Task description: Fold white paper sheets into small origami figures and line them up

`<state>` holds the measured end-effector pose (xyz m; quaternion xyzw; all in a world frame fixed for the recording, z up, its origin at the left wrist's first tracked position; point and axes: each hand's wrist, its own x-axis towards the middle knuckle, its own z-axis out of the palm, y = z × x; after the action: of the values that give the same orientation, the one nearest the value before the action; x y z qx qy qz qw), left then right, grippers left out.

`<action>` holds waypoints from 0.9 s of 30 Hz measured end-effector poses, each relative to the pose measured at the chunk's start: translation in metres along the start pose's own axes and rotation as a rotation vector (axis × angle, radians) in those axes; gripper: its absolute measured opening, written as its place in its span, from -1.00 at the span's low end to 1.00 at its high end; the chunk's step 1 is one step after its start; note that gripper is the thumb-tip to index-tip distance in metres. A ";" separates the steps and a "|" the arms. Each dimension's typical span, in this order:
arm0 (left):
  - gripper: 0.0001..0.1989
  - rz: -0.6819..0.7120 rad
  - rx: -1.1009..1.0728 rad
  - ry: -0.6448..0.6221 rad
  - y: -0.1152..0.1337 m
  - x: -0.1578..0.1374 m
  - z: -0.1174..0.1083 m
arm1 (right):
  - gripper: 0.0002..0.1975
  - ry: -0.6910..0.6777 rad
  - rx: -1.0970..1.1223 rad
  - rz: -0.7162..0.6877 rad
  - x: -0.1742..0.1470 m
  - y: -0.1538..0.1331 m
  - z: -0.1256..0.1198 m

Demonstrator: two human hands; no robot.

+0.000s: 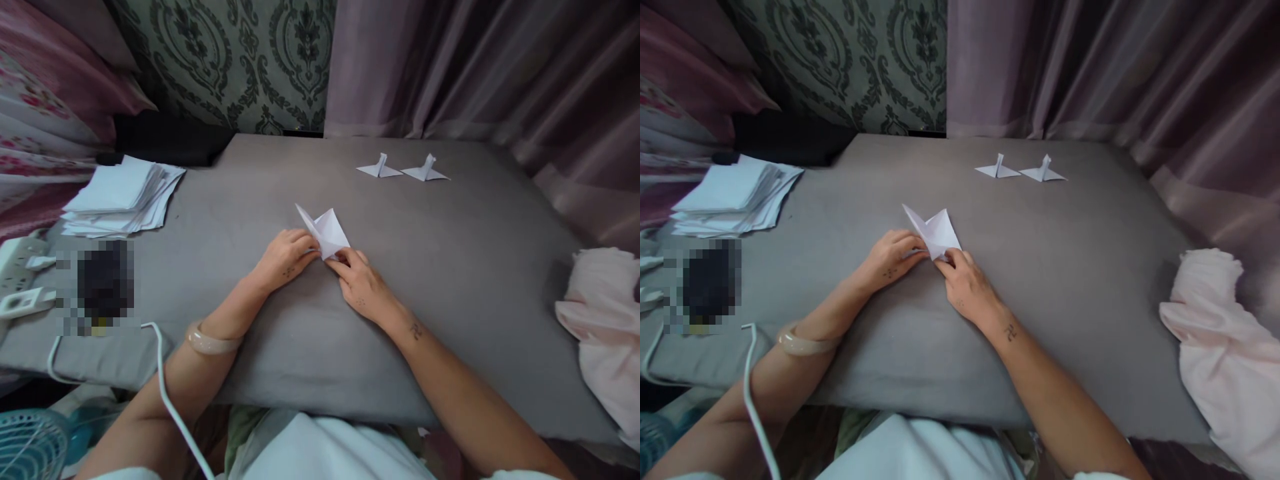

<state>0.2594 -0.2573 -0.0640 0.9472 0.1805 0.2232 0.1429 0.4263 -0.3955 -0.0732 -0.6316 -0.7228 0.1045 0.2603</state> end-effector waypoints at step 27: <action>-0.69 0.204 0.024 -0.238 0.015 -0.003 -0.009 | -0.72 0.099 0.462 0.367 0.001 0.011 -0.008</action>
<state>0.2564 -0.2700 -0.0526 0.9821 0.0675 0.1204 0.1283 0.4397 -0.3934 -0.0718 -0.6800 -0.5401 0.2806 0.4089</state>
